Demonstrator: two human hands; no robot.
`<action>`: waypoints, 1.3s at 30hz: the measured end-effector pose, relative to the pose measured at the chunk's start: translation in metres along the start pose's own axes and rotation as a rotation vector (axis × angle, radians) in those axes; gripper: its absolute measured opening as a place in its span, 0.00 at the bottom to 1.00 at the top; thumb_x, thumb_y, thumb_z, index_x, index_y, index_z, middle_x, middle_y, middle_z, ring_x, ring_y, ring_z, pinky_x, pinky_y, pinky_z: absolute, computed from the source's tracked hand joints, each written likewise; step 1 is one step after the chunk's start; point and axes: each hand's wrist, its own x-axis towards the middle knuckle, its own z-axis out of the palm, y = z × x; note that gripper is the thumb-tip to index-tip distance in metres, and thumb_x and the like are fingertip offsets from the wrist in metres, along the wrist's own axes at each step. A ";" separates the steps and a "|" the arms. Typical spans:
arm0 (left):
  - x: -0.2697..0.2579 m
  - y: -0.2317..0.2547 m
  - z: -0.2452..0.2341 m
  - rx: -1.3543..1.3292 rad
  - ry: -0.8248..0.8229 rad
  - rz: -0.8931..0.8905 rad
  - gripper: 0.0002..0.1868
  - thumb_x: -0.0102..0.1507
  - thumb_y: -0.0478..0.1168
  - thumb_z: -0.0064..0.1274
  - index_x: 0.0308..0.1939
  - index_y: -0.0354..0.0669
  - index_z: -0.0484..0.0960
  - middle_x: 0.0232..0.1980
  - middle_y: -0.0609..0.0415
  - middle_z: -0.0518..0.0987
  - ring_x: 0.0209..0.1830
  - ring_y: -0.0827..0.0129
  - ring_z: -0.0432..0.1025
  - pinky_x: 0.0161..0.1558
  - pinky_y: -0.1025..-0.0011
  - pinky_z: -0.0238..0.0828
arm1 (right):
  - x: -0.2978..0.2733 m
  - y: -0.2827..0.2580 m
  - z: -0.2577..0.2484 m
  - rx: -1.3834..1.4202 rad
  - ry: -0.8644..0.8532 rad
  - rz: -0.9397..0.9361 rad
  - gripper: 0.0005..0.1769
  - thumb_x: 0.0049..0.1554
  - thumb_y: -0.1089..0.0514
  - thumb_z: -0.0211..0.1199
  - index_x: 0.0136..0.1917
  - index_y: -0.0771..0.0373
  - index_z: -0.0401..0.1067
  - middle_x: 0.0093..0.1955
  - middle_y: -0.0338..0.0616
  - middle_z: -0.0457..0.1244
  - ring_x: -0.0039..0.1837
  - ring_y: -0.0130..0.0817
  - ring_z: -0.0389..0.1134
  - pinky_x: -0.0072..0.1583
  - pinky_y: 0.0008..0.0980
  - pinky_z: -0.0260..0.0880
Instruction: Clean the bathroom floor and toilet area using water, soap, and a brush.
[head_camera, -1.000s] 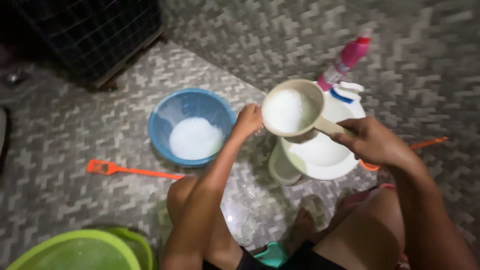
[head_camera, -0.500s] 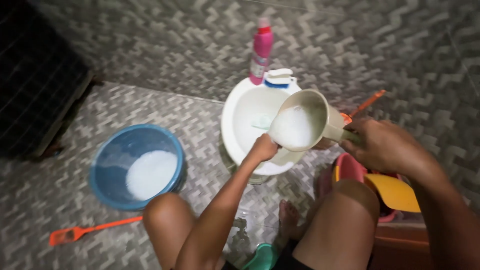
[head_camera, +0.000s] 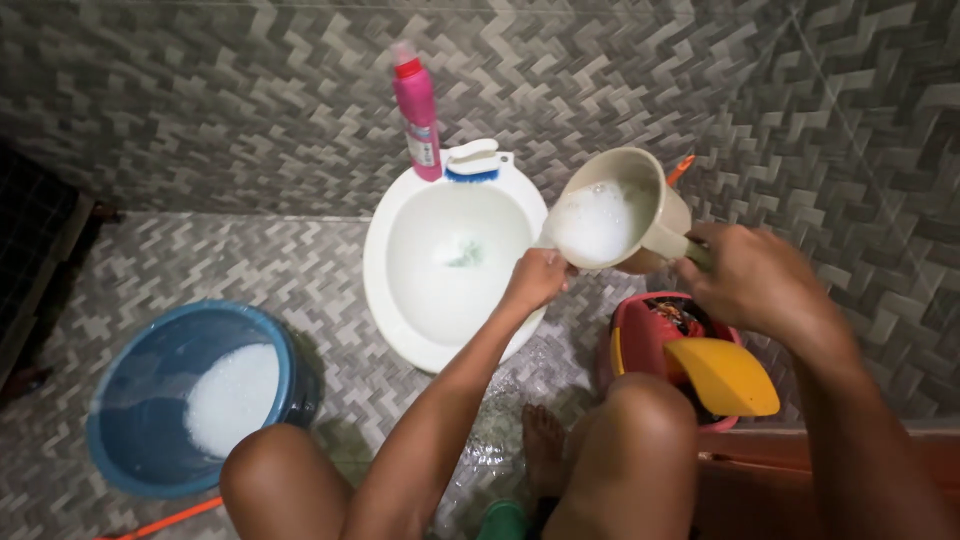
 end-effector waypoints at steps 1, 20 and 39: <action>0.018 -0.017 0.012 0.004 -0.003 0.000 0.17 0.70 0.38 0.43 0.42 0.35 0.88 0.29 0.47 0.83 0.24 0.70 0.75 0.33 0.70 0.73 | -0.001 0.000 -0.004 0.004 0.001 0.003 0.23 0.54 0.48 0.65 0.61 0.58 0.76 0.47 0.59 0.72 0.53 0.57 0.73 0.57 0.53 0.71; 0.034 0.027 0.128 -0.978 -0.417 -0.239 0.35 0.72 0.69 0.41 0.51 0.38 0.79 0.41 0.49 0.80 0.37 0.65 0.74 0.41 0.66 0.74 | 0.013 0.021 0.080 0.296 0.203 0.140 0.21 0.57 0.50 0.64 0.59 0.65 0.75 0.45 0.64 0.69 0.50 0.61 0.73 0.53 0.54 0.72; 0.114 -0.072 0.125 -0.677 -0.158 -0.170 0.16 0.73 0.40 0.42 0.51 0.27 0.76 0.36 0.52 0.76 0.28 0.70 0.67 0.26 0.72 0.65 | -0.024 -0.001 -0.007 -0.075 0.092 0.220 0.19 0.60 0.47 0.60 0.58 0.61 0.74 0.41 0.61 0.70 0.45 0.61 0.73 0.51 0.58 0.72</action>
